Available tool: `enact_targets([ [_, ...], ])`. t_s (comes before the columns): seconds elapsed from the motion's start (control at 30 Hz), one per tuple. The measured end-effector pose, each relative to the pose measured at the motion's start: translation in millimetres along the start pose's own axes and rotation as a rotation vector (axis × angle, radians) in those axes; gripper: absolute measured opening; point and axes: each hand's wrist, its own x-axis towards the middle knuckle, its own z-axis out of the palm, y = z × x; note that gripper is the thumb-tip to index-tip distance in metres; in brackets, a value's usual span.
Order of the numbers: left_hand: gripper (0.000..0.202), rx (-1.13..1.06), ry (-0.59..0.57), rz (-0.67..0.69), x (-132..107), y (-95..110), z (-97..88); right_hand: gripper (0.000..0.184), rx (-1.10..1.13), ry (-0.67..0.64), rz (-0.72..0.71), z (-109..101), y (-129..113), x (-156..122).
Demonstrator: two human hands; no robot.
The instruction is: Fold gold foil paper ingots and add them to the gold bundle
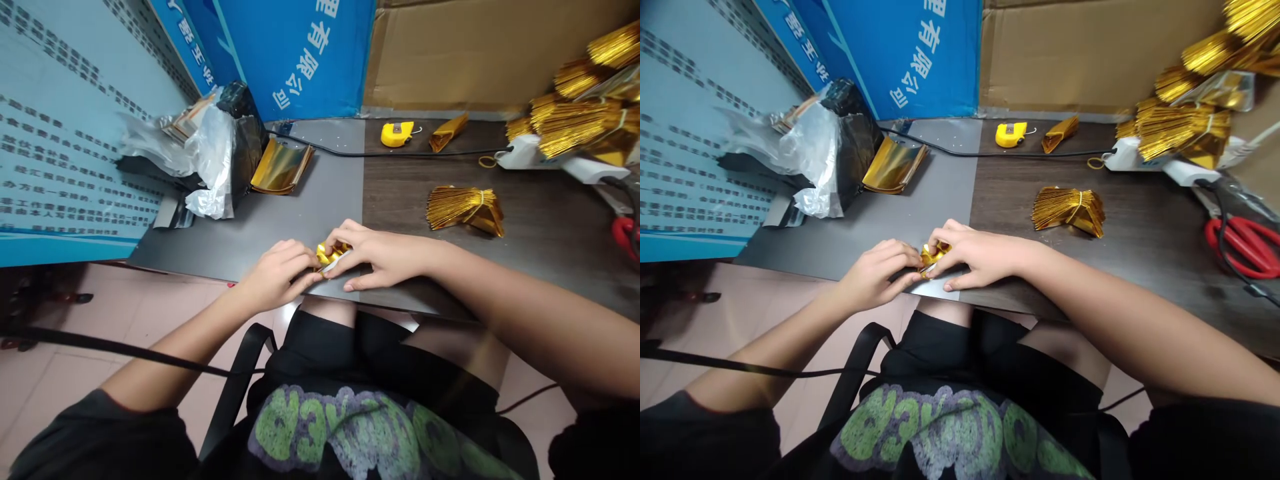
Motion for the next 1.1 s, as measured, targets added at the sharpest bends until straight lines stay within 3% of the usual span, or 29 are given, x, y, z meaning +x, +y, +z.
enact_targets([
  [0.2,0.030,0.238,0.012,0.038,-13,15,7.6,0.028,0.090,0.100,-0.022,-4,5,-2],
  [0.37,0.041,0.290,0.142,0.007,-20,20,18.9,0.024,0.060,0.215,0.012,-22,11,-8],
  [0.57,0.020,0.391,0.163,0.079,-25,23,25.4,0.020,-0.112,0.215,0.179,-46,12,-27],
  [0.73,0.025,0.367,0.090,0.071,-27,25,25.4,0.015,-0.166,0.260,0.160,-28,9,-40],
  [1.1,0.028,0.267,0.084,0.039,-29,22,25.6,0.018,-0.243,0.334,0.004,-2,1,-40],
])
